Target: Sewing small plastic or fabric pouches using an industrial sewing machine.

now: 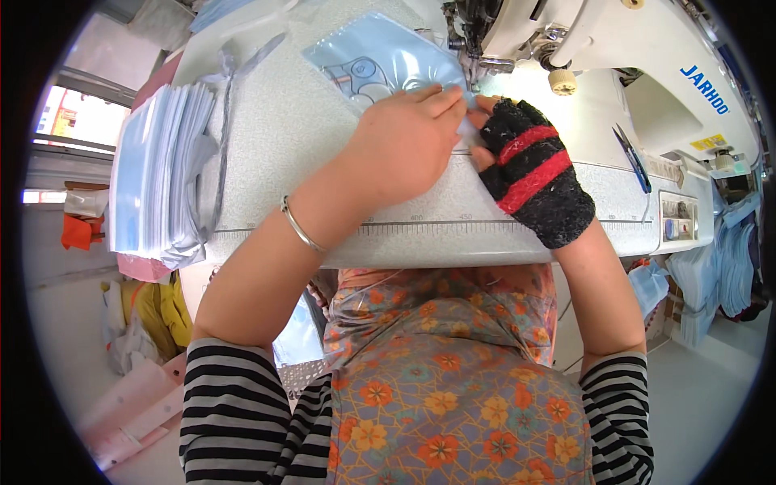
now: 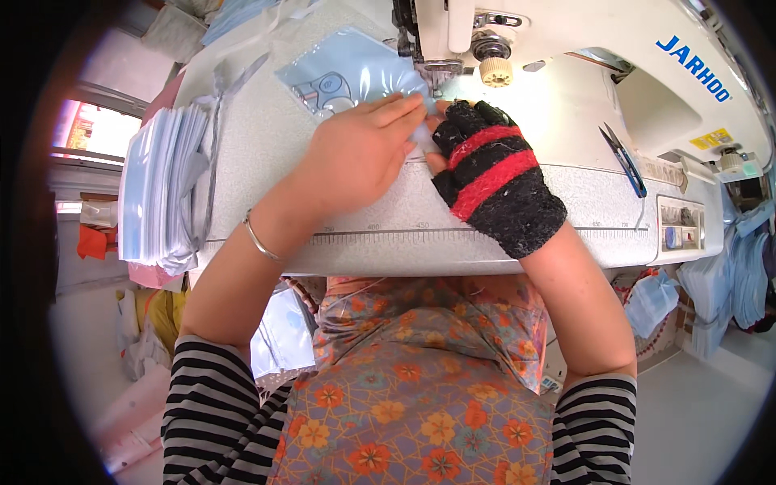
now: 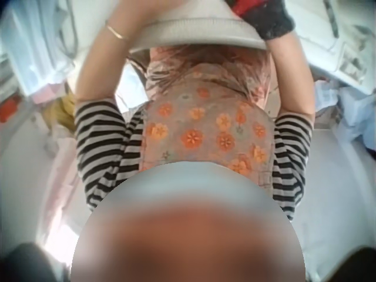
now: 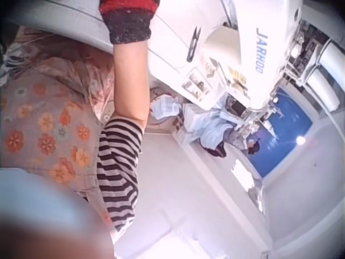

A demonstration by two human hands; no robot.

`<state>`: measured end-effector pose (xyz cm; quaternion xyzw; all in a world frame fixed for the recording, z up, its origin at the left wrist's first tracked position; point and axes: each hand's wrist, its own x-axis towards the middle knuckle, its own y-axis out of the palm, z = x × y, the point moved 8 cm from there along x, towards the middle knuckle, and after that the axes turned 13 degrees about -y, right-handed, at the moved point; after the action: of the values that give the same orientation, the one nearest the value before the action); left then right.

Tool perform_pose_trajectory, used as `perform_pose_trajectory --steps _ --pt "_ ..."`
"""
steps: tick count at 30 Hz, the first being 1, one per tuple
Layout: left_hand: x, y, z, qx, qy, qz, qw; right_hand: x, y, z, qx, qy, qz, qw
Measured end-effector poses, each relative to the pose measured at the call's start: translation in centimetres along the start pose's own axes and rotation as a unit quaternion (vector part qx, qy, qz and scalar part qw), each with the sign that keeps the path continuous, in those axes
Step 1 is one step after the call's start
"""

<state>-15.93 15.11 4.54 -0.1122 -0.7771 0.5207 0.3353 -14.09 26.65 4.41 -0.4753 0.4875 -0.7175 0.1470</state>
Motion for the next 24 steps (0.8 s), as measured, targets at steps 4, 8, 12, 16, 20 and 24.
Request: perform_pose_trajectory --steps 4,8,12,16,20,24 --pt "-0.5 0.2 -1.2 0.037 -0.007 -0.014 0.999 -0.2 0.3 -0.7 0.007 0.015 0.008 1.0" --pt "-1.1 0.6 -2.2 0.037 -0.053 -0.004 0.998 -0.5 -0.1 -0.9 0.022 0.019 -0.017 0.999" --pt "-1.5 0.6 -3.1 0.018 -0.057 0.003 0.998 -0.4 0.1 -0.7 0.02 -0.01 -0.007 1.0" --pt "-1.5 0.3 -3.0 -0.01 -0.054 -0.001 0.998 -0.7 0.0 -0.8 0.018 0.006 0.001 1.0" --pt "-0.9 -0.1 -2.5 -0.024 -0.042 -0.035 0.998 -0.8 0.0 -0.8 0.032 0.016 -0.001 0.999" --pt "0.1 0.0 -1.3 -0.033 -0.029 -0.06 0.997 -0.6 -0.2 -0.4 0.008 -0.006 -0.023 1.0"
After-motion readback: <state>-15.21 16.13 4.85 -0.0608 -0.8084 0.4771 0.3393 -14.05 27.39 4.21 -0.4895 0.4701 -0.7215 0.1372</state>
